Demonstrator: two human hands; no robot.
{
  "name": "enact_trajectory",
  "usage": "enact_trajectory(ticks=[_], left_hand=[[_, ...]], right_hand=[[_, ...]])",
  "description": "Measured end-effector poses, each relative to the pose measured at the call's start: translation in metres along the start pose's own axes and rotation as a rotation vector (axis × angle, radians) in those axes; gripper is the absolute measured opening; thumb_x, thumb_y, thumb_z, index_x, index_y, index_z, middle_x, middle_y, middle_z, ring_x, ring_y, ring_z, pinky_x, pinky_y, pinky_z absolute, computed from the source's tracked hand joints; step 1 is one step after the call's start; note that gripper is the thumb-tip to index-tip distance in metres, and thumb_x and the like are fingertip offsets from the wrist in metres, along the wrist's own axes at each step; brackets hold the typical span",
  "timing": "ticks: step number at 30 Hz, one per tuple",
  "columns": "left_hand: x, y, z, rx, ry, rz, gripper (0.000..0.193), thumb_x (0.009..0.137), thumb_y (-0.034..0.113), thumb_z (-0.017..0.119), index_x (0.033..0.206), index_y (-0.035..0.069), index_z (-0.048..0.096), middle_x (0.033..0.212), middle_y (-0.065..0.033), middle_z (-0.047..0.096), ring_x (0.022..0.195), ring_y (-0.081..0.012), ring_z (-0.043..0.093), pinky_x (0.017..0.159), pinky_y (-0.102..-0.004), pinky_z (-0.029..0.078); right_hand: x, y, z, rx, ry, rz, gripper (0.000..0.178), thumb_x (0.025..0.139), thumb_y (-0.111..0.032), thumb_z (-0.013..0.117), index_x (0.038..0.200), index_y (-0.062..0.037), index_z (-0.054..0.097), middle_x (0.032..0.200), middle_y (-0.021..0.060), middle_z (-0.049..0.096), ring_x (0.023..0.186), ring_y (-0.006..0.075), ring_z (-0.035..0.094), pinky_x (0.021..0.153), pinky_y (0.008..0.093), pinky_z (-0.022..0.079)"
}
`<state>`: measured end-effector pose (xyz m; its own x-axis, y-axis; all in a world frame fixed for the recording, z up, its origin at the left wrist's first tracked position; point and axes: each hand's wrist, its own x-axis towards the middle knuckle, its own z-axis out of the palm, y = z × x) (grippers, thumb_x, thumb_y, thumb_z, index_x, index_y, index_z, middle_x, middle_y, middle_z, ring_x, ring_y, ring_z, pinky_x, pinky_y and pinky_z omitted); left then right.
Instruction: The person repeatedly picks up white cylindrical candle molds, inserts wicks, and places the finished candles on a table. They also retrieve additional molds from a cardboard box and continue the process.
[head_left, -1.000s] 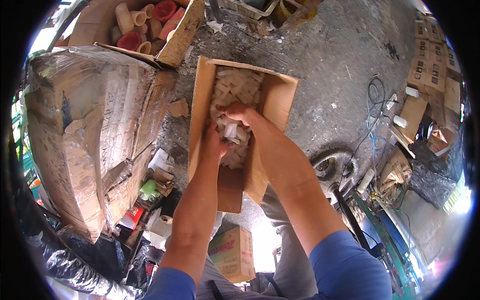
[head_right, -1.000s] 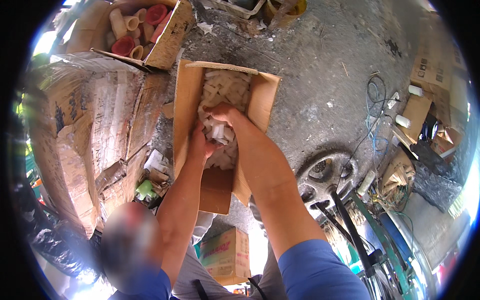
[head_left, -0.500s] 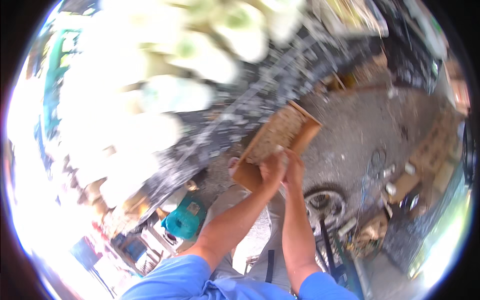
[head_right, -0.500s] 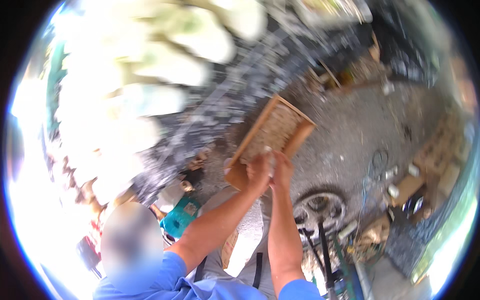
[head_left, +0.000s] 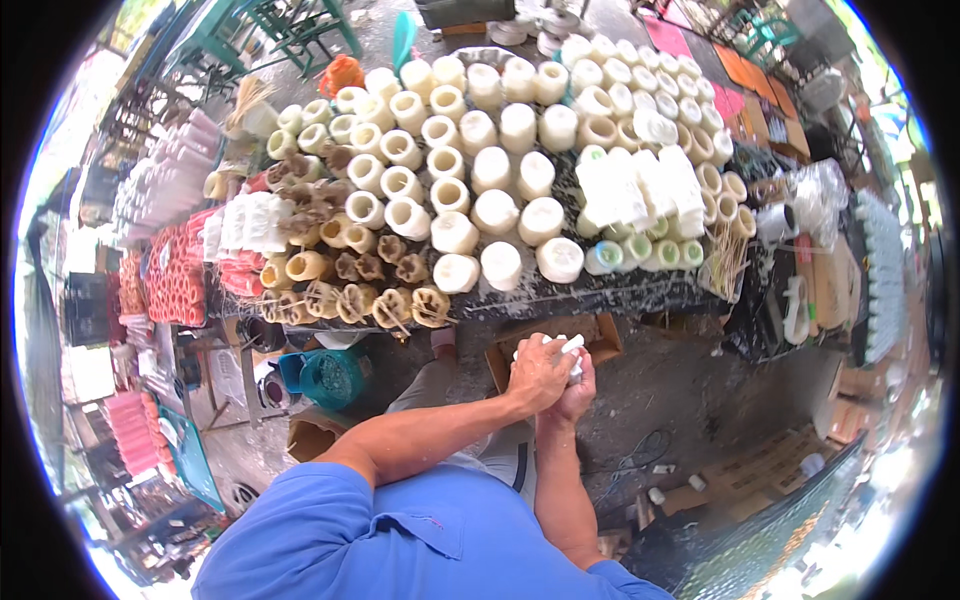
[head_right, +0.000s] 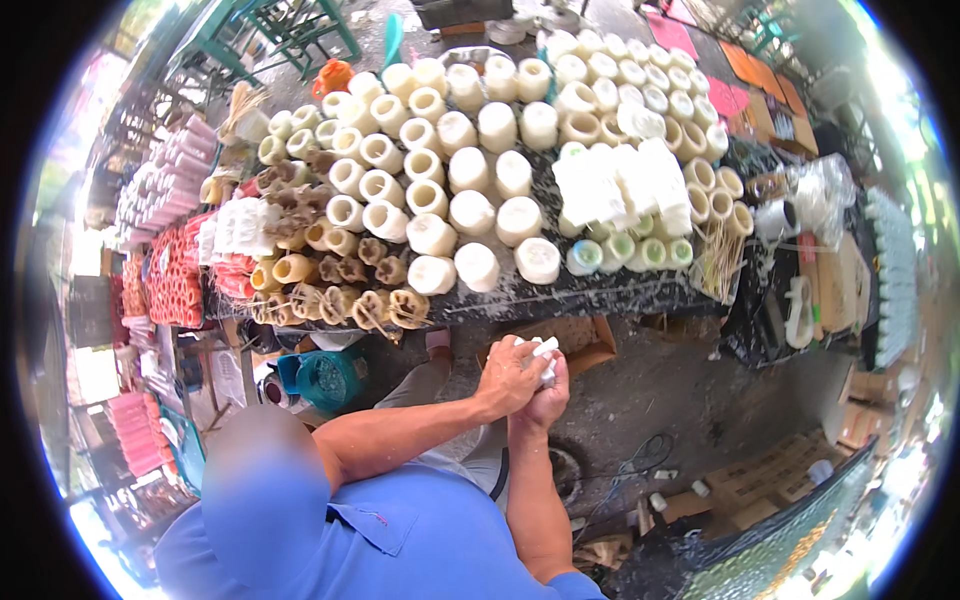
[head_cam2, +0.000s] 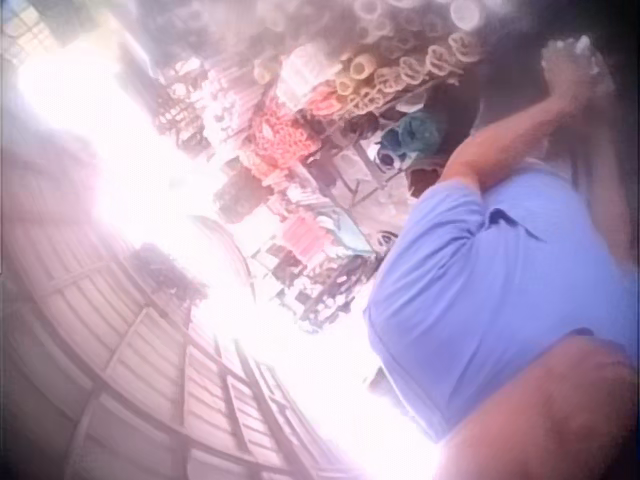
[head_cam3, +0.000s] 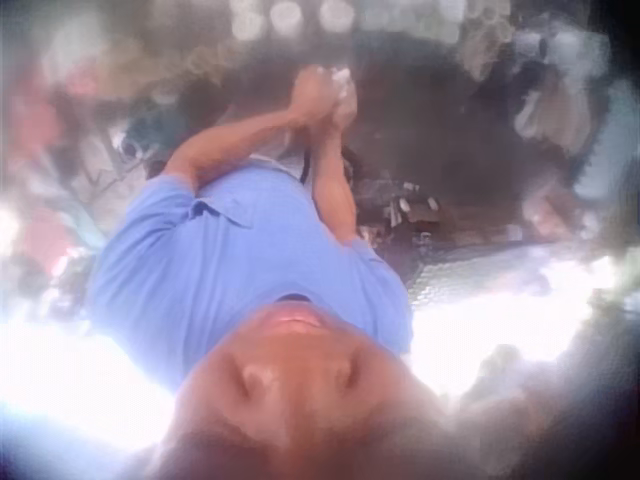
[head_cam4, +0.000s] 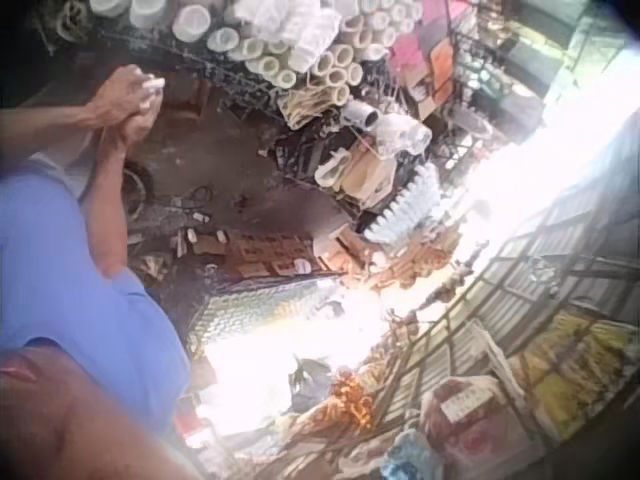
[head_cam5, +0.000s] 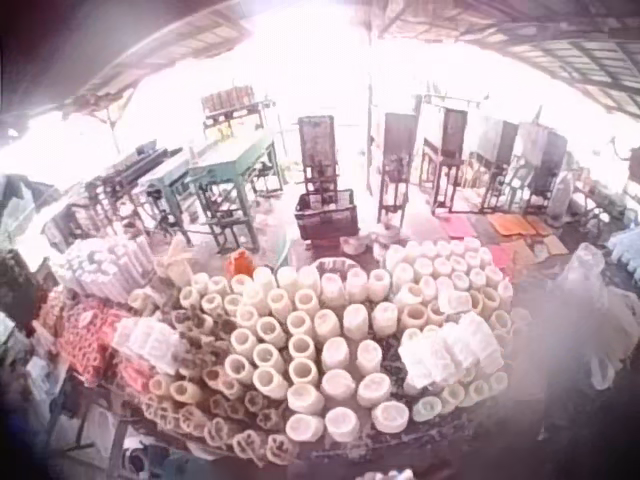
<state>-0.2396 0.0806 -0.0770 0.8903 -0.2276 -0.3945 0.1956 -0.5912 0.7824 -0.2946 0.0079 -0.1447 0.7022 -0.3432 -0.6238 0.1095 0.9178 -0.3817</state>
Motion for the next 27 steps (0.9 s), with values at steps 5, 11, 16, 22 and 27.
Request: enact_trajectory(ticks=[5,11,16,22,27], left_hand=[[0.003,-0.003,-0.112,0.009,0.110,0.080,0.046,0.098,0.036,0.065,0.124,0.000,0.074,0.117,-0.0225,0.063,0.113,-0.0407,0.056,0.100,-0.0501,0.047],[0.026,-0.028,-0.219,-0.127,0.264,-0.013,0.044,0.099,0.032,0.066,0.123,-0.004,0.075,0.118,-0.0274,0.065,0.114,-0.0415,0.059,0.101,-0.0490,0.050],[0.042,-0.047,-0.265,-0.229,0.331,0.022,0.047,0.098,0.033,0.067,0.125,-0.004,0.073,0.118,-0.0241,0.065,0.115,-0.0409,0.057,0.100,-0.0477,0.048],[0.049,-0.028,-0.260,-0.140,0.264,0.109,0.047,0.098,0.035,0.067,0.125,-0.002,0.074,0.123,-0.0253,0.065,0.118,-0.0427,0.057,0.104,-0.0487,0.047],[0.061,0.007,-0.233,-0.065,0.211,0.192,0.044,0.098,0.031,0.068,0.125,-0.001,0.075,0.122,-0.0256,0.067,0.119,-0.0438,0.059,0.104,-0.0492,0.048]], right_hand=[[-0.017,0.057,0.093,-0.055,-0.188,0.070,0.036,0.109,-0.032,0.047,0.126,-0.0049,0.063,0.122,0.0123,0.069,0.115,0.0276,0.066,0.104,0.0429,0.052],[-0.001,0.133,0.177,-0.122,-0.218,0.181,0.034,0.108,-0.027,0.051,0.129,-0.0027,0.063,0.121,0.0149,0.071,0.114,0.0280,0.069,0.105,0.0430,0.054],[-0.001,0.170,0.217,-0.137,-0.275,0.174,0.025,0.108,-0.023,0.053,0.123,-0.0041,0.062,0.116,0.0103,0.068,0.108,0.0229,0.067,0.100,0.0386,0.055],[-0.001,0.155,0.228,-0.120,-0.182,0.092,0.030,0.107,-0.024,0.054,0.129,-0.0038,0.062,0.120,0.0106,0.068,0.111,0.0247,0.067,0.102,0.0389,0.053],[0.010,0.117,0.223,-0.039,-0.301,0.076,0.033,0.108,-0.031,0.050,0.125,-0.0061,0.065,0.118,0.0121,0.070,0.111,0.0265,0.067,0.104,0.0404,0.052]])
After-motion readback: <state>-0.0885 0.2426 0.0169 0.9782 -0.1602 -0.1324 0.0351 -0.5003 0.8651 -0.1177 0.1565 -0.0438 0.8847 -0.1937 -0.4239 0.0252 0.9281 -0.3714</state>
